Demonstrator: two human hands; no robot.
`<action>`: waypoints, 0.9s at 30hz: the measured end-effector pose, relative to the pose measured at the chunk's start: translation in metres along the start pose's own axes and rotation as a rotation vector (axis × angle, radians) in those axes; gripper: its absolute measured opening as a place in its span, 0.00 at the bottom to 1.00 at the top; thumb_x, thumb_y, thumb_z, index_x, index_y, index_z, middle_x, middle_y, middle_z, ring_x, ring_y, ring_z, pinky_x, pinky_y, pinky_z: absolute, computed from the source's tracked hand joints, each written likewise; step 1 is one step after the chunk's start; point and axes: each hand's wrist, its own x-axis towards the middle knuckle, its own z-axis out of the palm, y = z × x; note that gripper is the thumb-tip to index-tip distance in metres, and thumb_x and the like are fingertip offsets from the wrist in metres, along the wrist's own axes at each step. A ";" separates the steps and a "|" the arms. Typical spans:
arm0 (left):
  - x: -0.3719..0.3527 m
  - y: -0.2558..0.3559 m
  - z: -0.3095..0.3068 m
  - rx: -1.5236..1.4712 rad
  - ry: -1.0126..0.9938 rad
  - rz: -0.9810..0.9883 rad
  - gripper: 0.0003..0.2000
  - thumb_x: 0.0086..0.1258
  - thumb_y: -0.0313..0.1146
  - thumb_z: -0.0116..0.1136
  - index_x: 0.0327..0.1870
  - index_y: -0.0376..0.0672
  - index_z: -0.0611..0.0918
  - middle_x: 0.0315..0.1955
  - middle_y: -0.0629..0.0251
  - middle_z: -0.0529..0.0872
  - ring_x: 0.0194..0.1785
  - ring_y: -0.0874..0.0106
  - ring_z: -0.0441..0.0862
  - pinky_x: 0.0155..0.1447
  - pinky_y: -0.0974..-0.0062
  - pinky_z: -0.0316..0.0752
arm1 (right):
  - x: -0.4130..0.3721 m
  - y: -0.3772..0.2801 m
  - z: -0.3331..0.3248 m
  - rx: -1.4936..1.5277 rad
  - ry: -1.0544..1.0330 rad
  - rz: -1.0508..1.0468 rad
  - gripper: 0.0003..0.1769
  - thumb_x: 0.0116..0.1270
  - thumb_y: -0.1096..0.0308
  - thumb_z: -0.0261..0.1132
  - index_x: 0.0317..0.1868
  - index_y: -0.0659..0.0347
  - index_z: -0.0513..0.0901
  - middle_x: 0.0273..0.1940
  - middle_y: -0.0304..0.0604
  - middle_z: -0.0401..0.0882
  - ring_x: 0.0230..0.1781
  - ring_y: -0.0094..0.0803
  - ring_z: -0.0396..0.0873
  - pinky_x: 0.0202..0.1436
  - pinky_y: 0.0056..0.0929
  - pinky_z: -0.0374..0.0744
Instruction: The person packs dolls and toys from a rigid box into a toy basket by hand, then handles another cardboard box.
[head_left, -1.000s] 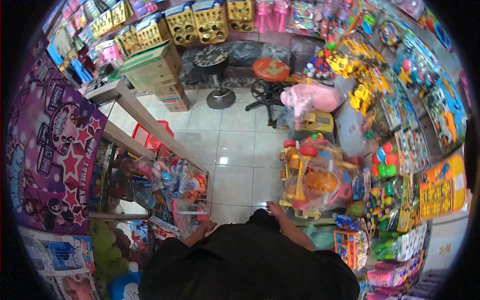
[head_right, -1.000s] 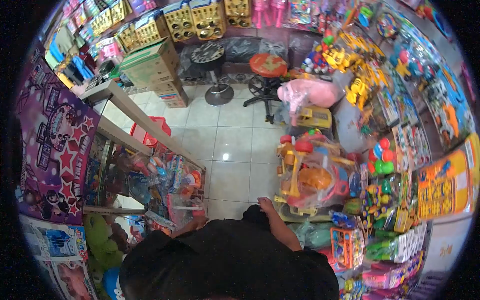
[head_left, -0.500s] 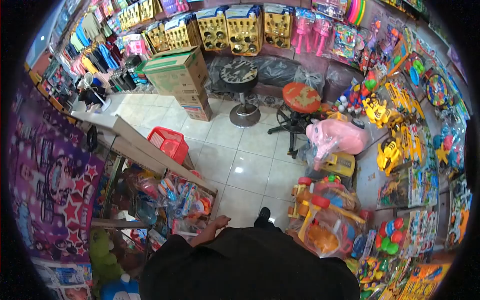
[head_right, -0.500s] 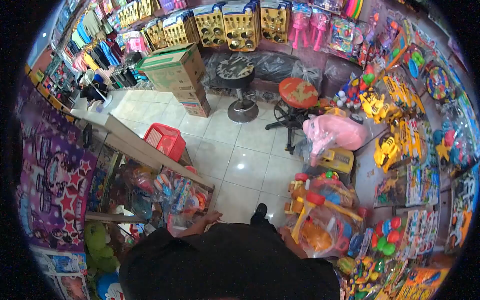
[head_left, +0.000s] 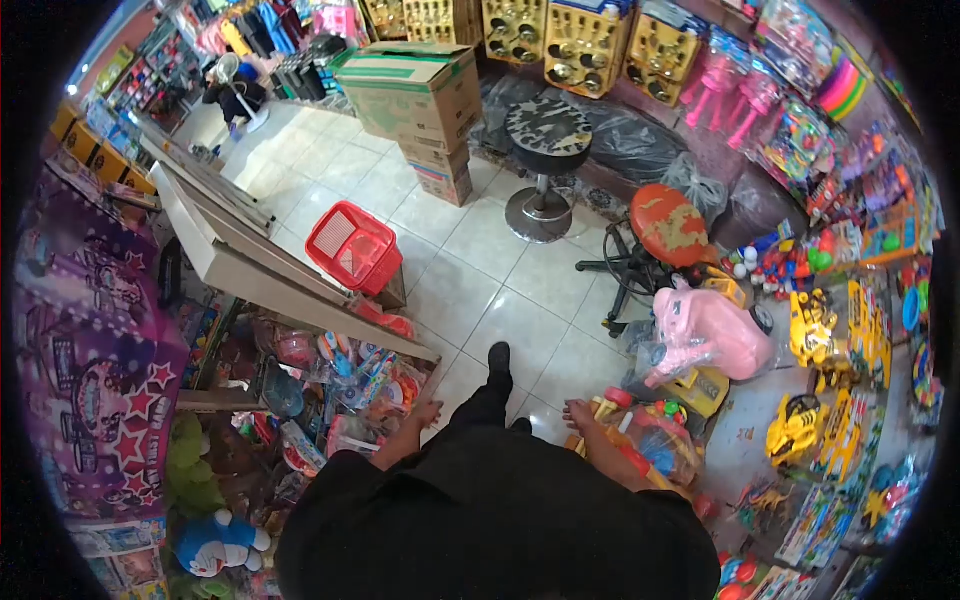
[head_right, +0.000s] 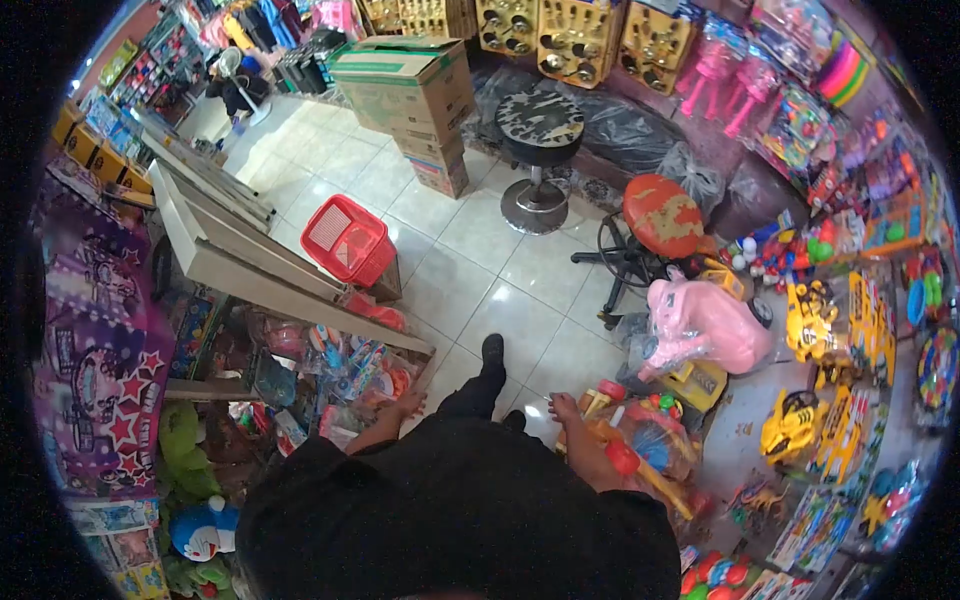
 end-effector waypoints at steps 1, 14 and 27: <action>0.017 -0.019 -0.001 0.294 -0.012 0.242 0.17 0.70 0.47 0.53 0.44 0.40 0.80 0.33 0.58 0.83 0.36 0.68 0.81 0.37 0.62 0.77 | 0.005 -0.019 -0.002 -0.006 -0.002 0.013 0.20 0.69 0.51 0.60 0.52 0.56 0.76 0.40 0.40 0.80 0.35 0.31 0.79 0.34 0.35 0.77; 0.148 0.118 -0.051 -0.005 -0.035 0.078 0.21 0.69 0.49 0.54 0.46 0.38 0.82 0.34 0.55 0.84 0.36 0.67 0.82 0.40 0.67 0.77 | 0.134 -0.171 0.008 -0.602 0.141 -0.382 0.13 0.66 0.62 0.59 0.44 0.59 0.85 0.35 0.41 0.84 0.35 0.28 0.79 0.43 0.25 0.76; 0.147 0.263 -0.116 -0.500 0.229 0.203 0.20 0.69 0.45 0.55 0.46 0.33 0.79 0.34 0.56 0.83 0.34 0.68 0.81 0.40 0.69 0.77 | 0.239 -0.394 0.100 -0.664 -0.216 -0.218 0.14 0.66 0.57 0.62 0.42 0.59 0.83 0.32 0.35 0.79 0.33 0.25 0.74 0.40 0.30 0.74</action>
